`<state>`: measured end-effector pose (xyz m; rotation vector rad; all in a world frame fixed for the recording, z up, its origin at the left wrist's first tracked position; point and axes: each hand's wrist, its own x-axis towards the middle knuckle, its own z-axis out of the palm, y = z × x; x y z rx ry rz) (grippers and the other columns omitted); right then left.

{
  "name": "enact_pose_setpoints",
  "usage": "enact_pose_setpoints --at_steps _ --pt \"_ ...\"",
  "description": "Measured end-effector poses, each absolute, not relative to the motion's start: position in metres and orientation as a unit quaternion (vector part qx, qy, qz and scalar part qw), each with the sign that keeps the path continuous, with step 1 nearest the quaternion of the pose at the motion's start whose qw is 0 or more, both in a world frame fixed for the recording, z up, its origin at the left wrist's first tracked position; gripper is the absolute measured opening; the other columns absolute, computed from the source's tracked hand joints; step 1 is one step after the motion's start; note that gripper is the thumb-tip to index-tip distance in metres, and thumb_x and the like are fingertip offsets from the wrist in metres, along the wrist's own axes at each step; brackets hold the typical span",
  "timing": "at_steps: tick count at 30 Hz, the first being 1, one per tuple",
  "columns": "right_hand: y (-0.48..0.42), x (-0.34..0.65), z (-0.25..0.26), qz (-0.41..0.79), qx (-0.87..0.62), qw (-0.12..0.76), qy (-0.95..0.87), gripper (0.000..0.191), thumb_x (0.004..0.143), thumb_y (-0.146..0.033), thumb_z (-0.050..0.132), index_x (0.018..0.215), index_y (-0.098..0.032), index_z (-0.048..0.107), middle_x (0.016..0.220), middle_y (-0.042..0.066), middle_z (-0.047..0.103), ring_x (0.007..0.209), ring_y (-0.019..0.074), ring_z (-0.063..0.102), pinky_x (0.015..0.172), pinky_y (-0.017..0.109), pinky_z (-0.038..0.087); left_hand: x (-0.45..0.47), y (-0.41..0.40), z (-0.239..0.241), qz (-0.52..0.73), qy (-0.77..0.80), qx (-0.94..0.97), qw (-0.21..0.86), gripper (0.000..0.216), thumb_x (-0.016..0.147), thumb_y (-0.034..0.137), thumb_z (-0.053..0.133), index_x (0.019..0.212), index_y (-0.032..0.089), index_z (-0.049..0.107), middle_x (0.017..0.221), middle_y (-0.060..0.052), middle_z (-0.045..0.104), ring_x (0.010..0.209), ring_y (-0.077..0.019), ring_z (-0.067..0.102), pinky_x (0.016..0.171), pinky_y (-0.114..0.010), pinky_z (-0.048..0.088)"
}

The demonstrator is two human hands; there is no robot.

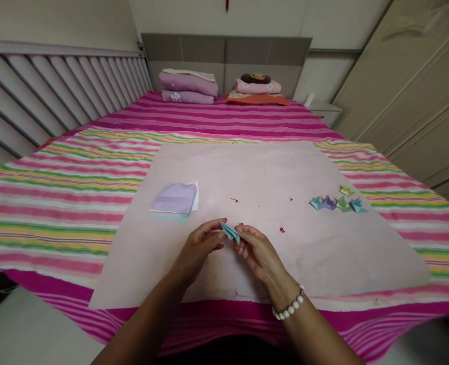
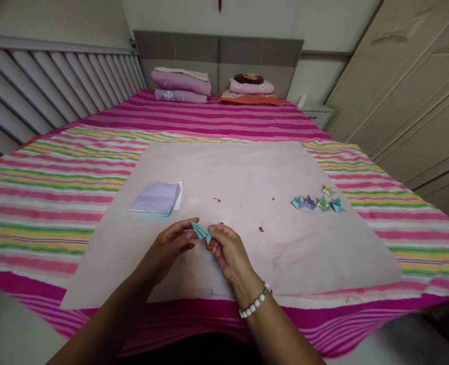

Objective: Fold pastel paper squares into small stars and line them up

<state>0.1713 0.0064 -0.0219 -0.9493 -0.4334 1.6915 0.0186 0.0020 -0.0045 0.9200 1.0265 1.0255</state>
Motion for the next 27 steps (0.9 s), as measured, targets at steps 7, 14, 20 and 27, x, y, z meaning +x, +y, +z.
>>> enact_pose_setpoints --at_steps 7,14,20,27 --pt "-0.002 0.168 -0.02 0.733 -0.38 0.521 -0.215 0.026 0.064 -0.033 0.082 0.072 -0.014 0.067 0.06 0.001 0.065 0.051 0.01 0.058 0.051 0.021 0.045 0.022 0.004 -0.004 0.465 0.45 0.374 0.664 0.021 0.073 0.035 0.074 0.084 0.018 0.07 0.079 -0.001 0.067 0.073 -0.0113 0.058 0.067 -0.022 0.046" --pt "-0.005 0.173 -0.01 0.71 -0.353 0.541 -0.281 0.026 0.074 -0.041 0.075 0.073 -0.015 0.071 0.06 0.0 0.062 0.052 0.0091 0.055 0.05 0.02 0.046 0.023 0.004 0.0 0.474 0.441 0.323 0.691 0.025 0.068 0.036 0.077 0.076 0.014 0.068 0.074 -0.001 0.065 0.07 -0.0103 0.058 0.066 -0.022 0.047" --pt "-0.006 0.174 -0.011 0.697 -0.37 0.545 -0.283 0.025 0.063 -0.033 0.083 0.082 -0.019 0.074 0.076 0.001 0.068 0.06 0.0104 0.058 0.055 0.022 0.05 0.023 0.003 0.0 0.48 0.465 0.324 0.669 0.026 0.065 0.036 0.079 0.076 0.015 0.068 0.073 -0.001 0.064 0.069 -0.0107 0.057 0.065 -0.022 0.047" --pt "-0.007 0.172 -0.015 0.637 -0.405 0.561 -0.341 0.017 0.063 -0.029 0.083 0.075 -0.021 0.074 0.07 -0.001 0.067 0.061 0.0111 0.056 0.058 0.024 0.048 0.024 0.001 0.001 0.468 0.46 0.331 0.678 0.032 0.077 0.046 0.067 0.085 0.016 0.071 0.084 -0.005 0.068 0.08 -0.0152 0.059 0.066 -0.024 0.048"
